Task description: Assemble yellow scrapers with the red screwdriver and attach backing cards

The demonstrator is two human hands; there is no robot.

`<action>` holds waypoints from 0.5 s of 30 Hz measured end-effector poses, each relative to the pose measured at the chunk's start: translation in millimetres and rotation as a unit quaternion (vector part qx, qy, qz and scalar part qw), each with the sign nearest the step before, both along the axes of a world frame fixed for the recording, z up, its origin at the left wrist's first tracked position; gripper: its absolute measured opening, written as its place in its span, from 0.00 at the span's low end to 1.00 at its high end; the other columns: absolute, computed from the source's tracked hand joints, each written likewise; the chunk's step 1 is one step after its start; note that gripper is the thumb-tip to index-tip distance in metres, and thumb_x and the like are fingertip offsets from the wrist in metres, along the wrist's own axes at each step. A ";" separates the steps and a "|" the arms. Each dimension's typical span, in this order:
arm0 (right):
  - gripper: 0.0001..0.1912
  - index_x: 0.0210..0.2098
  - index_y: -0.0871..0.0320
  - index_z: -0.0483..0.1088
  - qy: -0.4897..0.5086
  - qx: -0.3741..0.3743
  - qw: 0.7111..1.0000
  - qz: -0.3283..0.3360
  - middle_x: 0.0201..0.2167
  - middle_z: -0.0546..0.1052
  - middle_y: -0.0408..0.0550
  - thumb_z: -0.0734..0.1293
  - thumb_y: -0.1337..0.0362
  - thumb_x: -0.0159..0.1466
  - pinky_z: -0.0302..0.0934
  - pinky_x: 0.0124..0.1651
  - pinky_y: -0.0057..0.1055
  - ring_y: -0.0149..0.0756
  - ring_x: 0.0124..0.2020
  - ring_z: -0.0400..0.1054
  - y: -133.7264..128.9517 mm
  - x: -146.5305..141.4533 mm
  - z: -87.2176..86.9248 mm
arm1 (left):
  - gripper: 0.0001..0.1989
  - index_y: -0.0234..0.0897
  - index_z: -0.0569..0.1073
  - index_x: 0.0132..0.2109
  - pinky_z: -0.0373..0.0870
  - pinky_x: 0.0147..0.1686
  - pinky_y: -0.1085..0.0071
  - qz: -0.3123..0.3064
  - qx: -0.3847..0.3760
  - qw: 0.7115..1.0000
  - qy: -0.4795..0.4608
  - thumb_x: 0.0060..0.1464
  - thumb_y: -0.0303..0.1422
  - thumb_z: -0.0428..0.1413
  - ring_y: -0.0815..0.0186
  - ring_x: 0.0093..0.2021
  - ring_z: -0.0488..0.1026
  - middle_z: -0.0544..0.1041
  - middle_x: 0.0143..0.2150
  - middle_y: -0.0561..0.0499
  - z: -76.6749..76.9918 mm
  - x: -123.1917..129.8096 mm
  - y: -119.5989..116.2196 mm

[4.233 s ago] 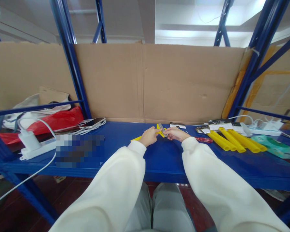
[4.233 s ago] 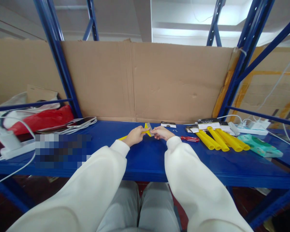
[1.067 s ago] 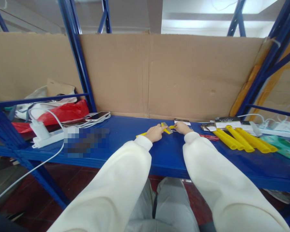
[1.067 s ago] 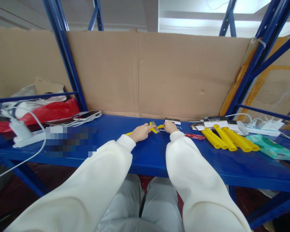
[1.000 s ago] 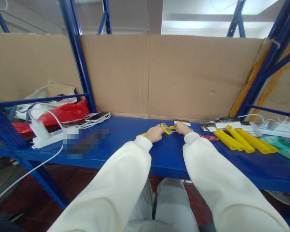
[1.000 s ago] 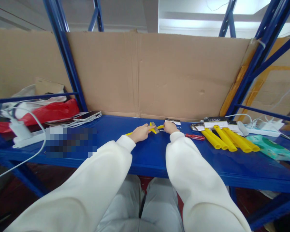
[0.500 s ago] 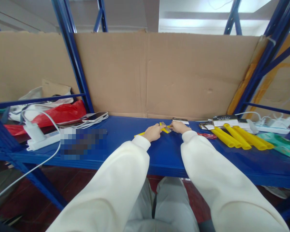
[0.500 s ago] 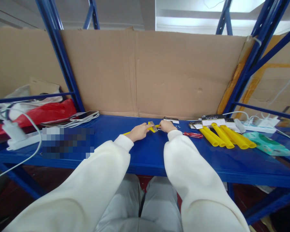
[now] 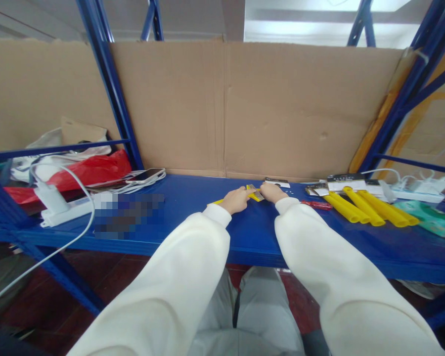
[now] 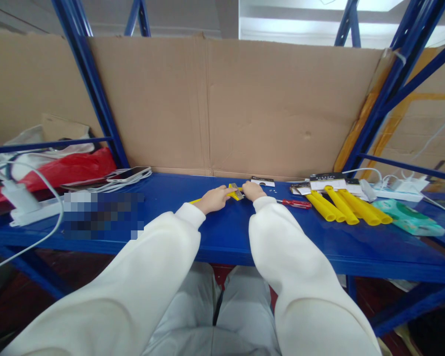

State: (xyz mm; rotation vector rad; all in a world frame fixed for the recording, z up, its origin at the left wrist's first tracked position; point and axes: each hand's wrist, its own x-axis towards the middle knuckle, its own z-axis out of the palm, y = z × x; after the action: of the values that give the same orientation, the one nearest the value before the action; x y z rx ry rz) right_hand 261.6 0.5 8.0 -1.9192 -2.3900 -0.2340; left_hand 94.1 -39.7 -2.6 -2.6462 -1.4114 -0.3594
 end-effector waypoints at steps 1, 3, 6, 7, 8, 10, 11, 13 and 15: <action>0.18 0.51 0.70 0.75 -0.009 0.001 1.000 -0.002 0.51 0.75 0.73 0.58 0.74 0.67 0.64 0.56 0.38 0.52 0.56 0.71 -0.6 -2.0 0.0 | 0.26 0.48 0.63 0.67 0.69 0.52 0.66 -0.001 -0.002 1.000 0.000 0.65 0.29 0.46 0.59 0.53 0.74 0.73 0.55 0.44 -0.1 -0.2 0.3; 0.19 0.50 0.70 0.75 -0.030 0.003 1.000 -0.008 0.50 0.75 0.73 0.57 0.77 0.66 0.65 0.55 0.38 0.52 0.55 0.71 -1.5 -5.7 0.1 | 0.26 0.48 0.63 0.67 0.69 0.52 0.66 -0.002 -0.004 1.000 0.000 0.65 0.29 0.46 0.59 0.52 0.74 0.73 0.54 0.44 -0.6 -0.6 1.1; 0.19 0.51 0.71 0.75 -0.045 0.015 0.999 -0.013 0.50 0.76 0.73 0.57 0.78 0.66 0.65 0.55 0.38 0.51 0.55 0.72 -1.5 -8.0 0.0 | 0.25 0.48 0.63 0.67 0.69 0.52 0.67 -0.003 -0.003 1.000 -0.004 0.65 0.29 0.46 0.60 0.52 0.75 0.73 0.54 0.45 -1.8 -1.0 2.6; 0.19 0.51 0.71 0.75 -0.048 0.018 0.999 -0.015 0.50 0.76 0.73 0.58 0.77 0.66 0.65 0.55 0.37 0.50 0.55 0.72 -1.0 -7.6 -0.3 | 0.25 0.48 0.63 0.67 0.69 0.52 0.67 -0.003 -0.002 1.000 -0.006 0.65 0.29 0.46 0.60 0.52 0.75 0.73 0.54 0.45 -2.2 -1.0 3.1; 0.19 0.51 0.70 0.75 -0.049 0.021 0.998 -0.017 0.50 0.76 0.73 0.58 0.76 0.66 0.65 0.55 0.37 0.50 0.55 0.72 -0.5 -6.6 -0.7 | 0.25 0.47 0.64 0.67 0.69 0.52 0.67 -0.003 -0.001 1.000 -0.006 0.65 0.29 0.46 0.60 0.52 0.75 0.73 0.55 0.45 -2.5 -1.0 3.6; 0.17 0.51 0.70 0.75 -0.043 0.028 0.998 -0.025 0.48 0.77 0.72 0.60 0.72 0.67 0.65 0.54 0.36 0.50 0.55 0.72 0.5 -3.8 -1.6 | 0.24 0.47 0.64 0.66 0.69 0.52 0.68 -0.004 0.000 1.000 -0.007 0.65 0.29 0.46 0.60 0.53 0.74 0.73 0.55 0.45 -2.9 -1.1 4.3; 0.17 0.51 0.69 0.75 -0.039 0.031 0.998 -0.030 0.48 0.77 0.71 0.61 0.70 0.67 0.64 0.54 0.36 0.50 0.55 0.72 0.8 -2.3 -2.0 | 0.24 0.46 0.64 0.66 0.69 0.52 0.67 -0.005 0.001 1.000 -0.007 0.65 0.29 0.47 0.60 0.53 0.74 0.72 0.56 0.44 -3.0 -1.2 4.6; 0.18 0.52 0.69 0.75 -0.028 0.040 0.998 -0.042 0.48 0.77 0.70 0.61 0.67 0.68 0.64 0.54 0.35 0.50 0.55 0.71 0.5 0.5 -2.0 | 0.24 0.46 0.65 0.66 0.70 0.52 0.67 -0.007 0.001 1.000 -0.006 0.65 0.29 0.47 0.59 0.53 0.74 0.72 0.56 0.44 -3.0 -1.3 4.9; 0.18 0.52 0.68 0.75 -0.016 0.052 0.997 -0.052 0.50 0.76 0.70 0.59 0.68 0.68 0.64 0.53 0.34 0.49 0.55 0.71 -1.2 2.8 -0.1 | 0.24 0.46 0.65 0.66 0.69 0.52 0.67 -0.010 0.002 1.000 -0.005 0.65 0.29 0.46 0.59 0.53 0.74 0.72 0.56 0.44 -2.9 -1.3 4.7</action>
State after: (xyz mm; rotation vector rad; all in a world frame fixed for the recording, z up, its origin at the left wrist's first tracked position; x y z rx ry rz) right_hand 264.4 -0.7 7.8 -2.0086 -2.2494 -0.3899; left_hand 92.8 -35.0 -5.6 -2.6603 -1.3876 -0.3769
